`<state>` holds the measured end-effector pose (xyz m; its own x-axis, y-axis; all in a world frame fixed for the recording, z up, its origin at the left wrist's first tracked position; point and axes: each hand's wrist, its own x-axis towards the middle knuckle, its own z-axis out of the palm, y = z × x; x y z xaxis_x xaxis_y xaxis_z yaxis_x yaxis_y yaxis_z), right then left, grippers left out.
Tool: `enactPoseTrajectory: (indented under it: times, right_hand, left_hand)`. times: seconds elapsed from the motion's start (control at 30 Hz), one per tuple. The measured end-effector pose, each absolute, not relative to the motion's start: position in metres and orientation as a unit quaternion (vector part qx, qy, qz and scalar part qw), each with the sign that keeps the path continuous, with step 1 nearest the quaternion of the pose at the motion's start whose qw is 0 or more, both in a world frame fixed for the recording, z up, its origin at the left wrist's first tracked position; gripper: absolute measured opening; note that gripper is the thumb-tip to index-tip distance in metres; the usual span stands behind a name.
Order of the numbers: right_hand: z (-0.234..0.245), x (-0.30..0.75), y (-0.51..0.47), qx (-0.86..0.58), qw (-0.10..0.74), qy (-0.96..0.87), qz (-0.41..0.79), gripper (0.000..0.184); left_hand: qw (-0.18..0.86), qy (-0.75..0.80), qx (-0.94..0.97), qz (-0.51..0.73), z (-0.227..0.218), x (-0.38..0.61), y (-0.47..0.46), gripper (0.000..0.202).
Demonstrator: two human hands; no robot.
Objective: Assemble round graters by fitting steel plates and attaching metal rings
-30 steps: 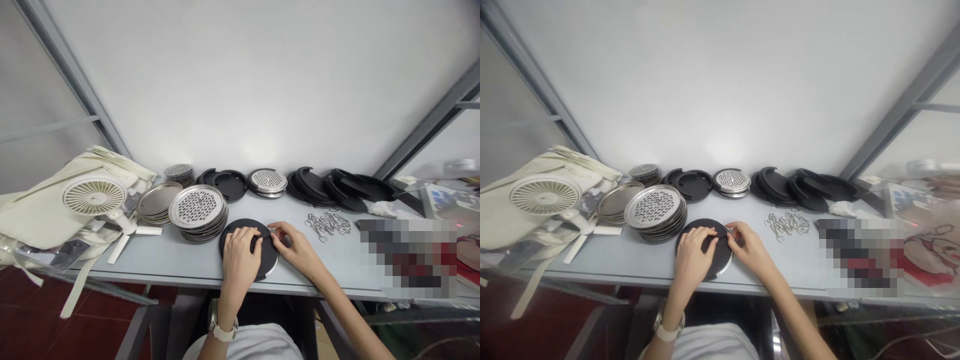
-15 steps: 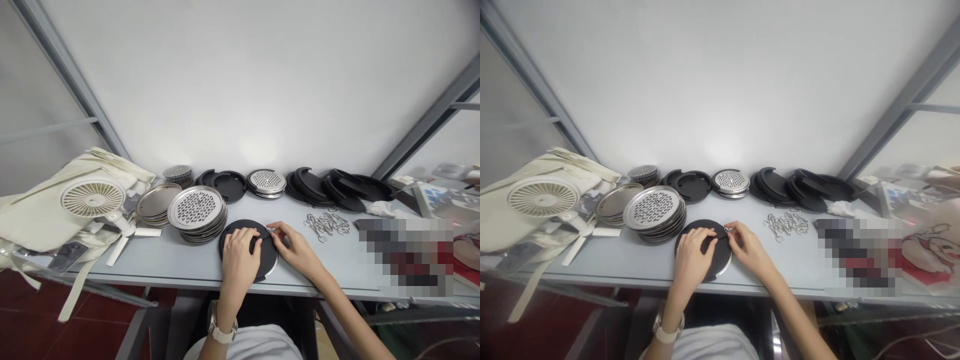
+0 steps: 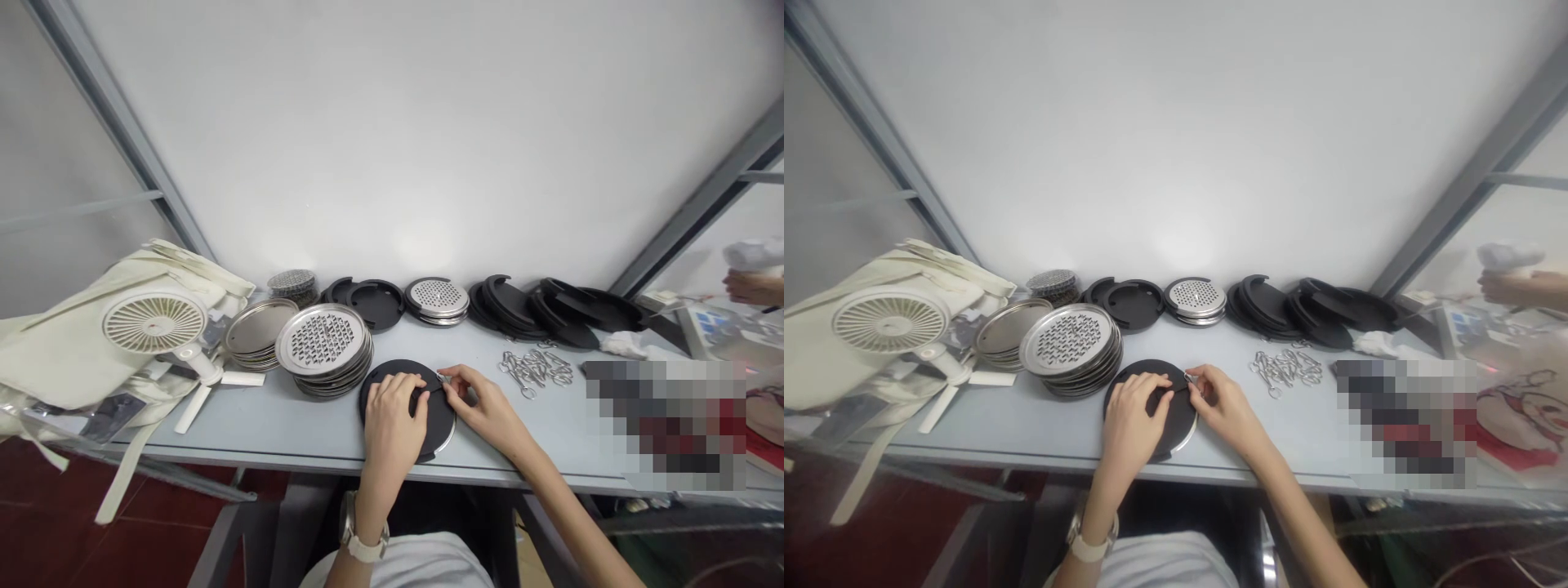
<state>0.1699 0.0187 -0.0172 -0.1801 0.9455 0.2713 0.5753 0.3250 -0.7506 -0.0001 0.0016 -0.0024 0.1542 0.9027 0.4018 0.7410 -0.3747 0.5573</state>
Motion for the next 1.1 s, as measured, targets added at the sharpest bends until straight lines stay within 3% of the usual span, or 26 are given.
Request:
enactPoseTrajectory:
  times: [1.1]
  right_hand:
    - [-0.017, 0.1677, 0.018, -0.524, 0.364, -0.73, 0.247, 0.02]
  left_hand:
    - [0.115, 0.547, 0.752, 0.351, -0.0007, 0.0, 0.0005, 0.011]
